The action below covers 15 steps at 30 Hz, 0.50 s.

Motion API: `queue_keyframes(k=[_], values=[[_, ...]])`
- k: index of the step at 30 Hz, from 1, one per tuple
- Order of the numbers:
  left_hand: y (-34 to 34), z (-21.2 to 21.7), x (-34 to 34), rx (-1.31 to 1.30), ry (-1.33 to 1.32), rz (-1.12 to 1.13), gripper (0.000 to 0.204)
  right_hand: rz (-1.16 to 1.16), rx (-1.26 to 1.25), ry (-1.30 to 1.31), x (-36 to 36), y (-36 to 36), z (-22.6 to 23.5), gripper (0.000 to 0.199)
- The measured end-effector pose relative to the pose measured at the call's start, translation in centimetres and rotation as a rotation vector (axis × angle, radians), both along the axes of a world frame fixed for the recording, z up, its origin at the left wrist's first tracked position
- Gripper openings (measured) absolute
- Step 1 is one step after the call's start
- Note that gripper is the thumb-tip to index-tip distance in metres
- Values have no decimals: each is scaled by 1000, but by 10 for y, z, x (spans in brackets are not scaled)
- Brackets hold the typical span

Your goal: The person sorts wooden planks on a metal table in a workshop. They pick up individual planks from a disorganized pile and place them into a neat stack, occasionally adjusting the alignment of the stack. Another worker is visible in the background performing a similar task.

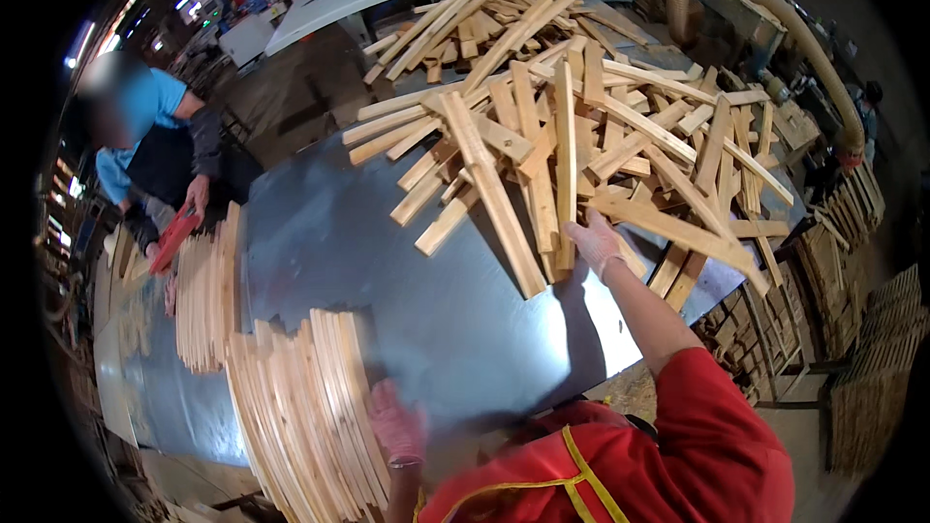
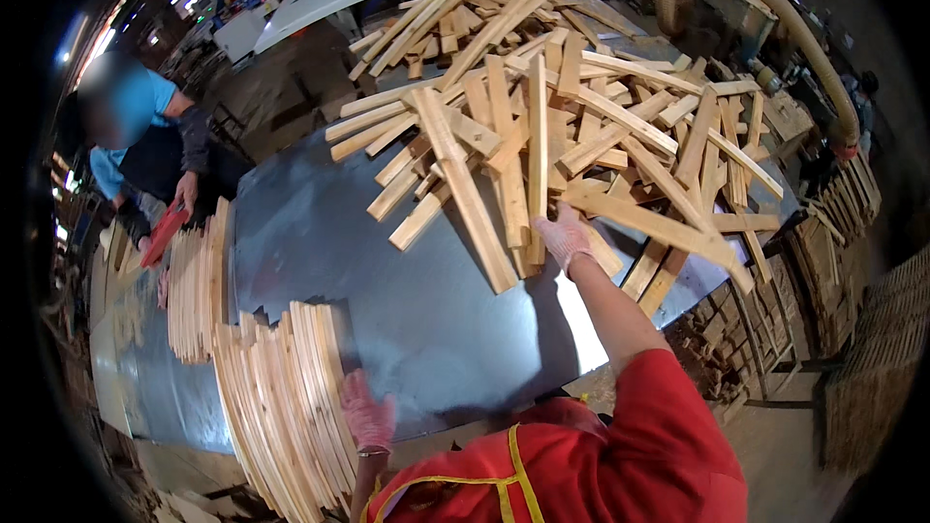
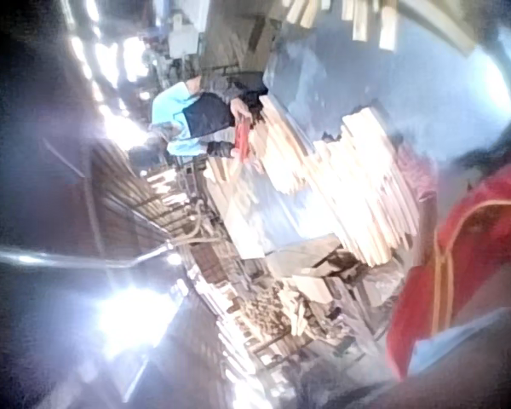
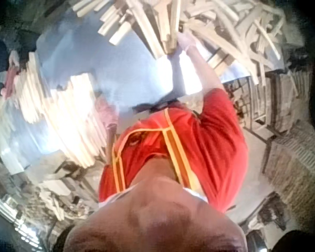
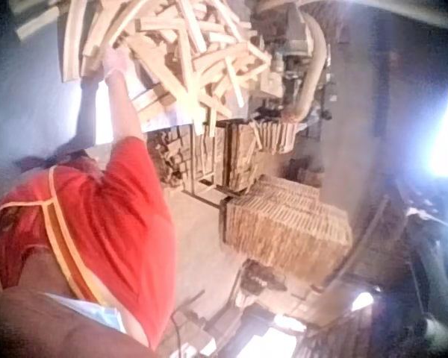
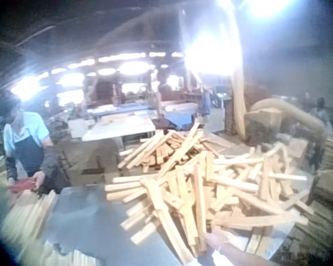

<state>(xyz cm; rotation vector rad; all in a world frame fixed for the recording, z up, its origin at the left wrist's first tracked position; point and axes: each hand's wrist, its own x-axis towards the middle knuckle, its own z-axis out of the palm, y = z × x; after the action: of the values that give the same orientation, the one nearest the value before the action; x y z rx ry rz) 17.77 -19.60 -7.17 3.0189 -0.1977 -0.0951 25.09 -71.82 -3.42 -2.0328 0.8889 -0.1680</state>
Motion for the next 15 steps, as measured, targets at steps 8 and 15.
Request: queue_keyframes(k=[8,15], values=[[-179,-67,123,-1265,477,86,71,330,1,-7,9,-24,58,55],[-310,-4,176,-1555,825,63,62,-475,-598,-109,-101,-164,87,56]])
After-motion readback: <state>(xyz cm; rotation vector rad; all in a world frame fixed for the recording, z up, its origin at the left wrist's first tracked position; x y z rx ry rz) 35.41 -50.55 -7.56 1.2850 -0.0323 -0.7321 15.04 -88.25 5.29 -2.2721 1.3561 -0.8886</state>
